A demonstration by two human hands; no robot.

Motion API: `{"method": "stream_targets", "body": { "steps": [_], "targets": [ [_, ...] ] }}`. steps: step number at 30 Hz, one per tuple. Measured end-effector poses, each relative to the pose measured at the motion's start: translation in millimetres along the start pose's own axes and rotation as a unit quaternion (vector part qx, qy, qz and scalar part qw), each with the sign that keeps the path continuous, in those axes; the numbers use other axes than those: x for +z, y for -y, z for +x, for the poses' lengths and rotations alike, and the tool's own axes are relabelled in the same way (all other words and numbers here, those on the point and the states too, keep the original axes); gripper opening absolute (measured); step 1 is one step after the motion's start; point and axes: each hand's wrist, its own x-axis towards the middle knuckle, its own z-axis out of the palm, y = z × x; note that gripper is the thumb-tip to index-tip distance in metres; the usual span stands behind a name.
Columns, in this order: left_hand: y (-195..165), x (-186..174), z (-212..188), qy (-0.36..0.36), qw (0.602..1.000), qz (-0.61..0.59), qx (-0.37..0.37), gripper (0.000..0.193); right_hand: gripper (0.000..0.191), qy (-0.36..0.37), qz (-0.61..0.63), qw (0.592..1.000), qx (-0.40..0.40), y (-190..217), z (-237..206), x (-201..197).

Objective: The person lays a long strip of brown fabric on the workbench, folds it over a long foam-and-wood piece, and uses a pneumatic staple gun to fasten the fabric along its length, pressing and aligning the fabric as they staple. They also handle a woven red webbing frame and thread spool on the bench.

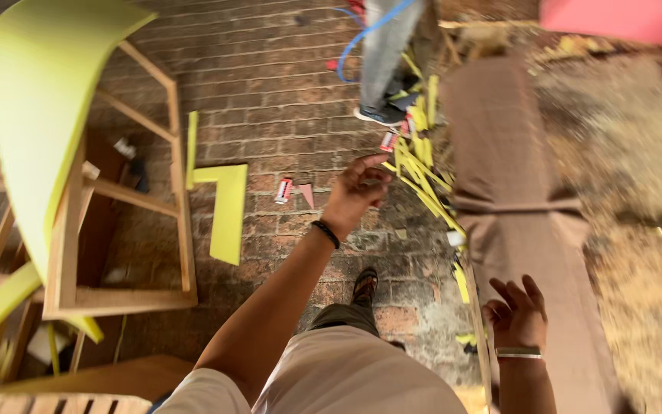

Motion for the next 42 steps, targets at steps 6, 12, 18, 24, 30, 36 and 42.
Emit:
{"method": "stream_targets", "body": {
  "steps": [6, 12, 18, 24, 30, 36, 42],
  "targets": [
    [40, 58, 5, 0.133, 0.990, -0.005, -0.041, 0.026, 0.034, -0.097, 0.070, 0.993, 0.010, -11, -33, -68],
    [73, 158, 28, 0.273, 0.954, 0.029, -0.124, 0.025, 0.023, -0.235, 0.180, 0.955, -0.006, -32, -108, -124],
    [102, 235, 31, 0.443, 0.876, 0.060, -0.182, 0.024, 0.018, -0.437, 0.256, 0.859, -0.066, -83, -221, -123],
    [154, 309, -40, 0.604, 0.757, 0.092, -0.230, 0.021, 0.018, -0.594, 0.303, 0.739, -0.098, -194, -331, -48],
    [178, 272, -244, 0.821, 0.479, 0.138, -0.279, 0.019, 0.019, -0.713, 0.428, 0.547, -0.097, -331, -418, 78],
    [164, 182, -363, 0.914, 0.281, 0.181, -0.229, 0.020, 0.020, -0.754, 0.494, 0.430, -0.046, -451, -451, 184],
    [155, 140, -445, 0.910, 0.263, 0.237, -0.217, 0.022, 0.022, -0.722, 0.533, 0.440, -0.026, -520, -491, 186]
  ]
}}
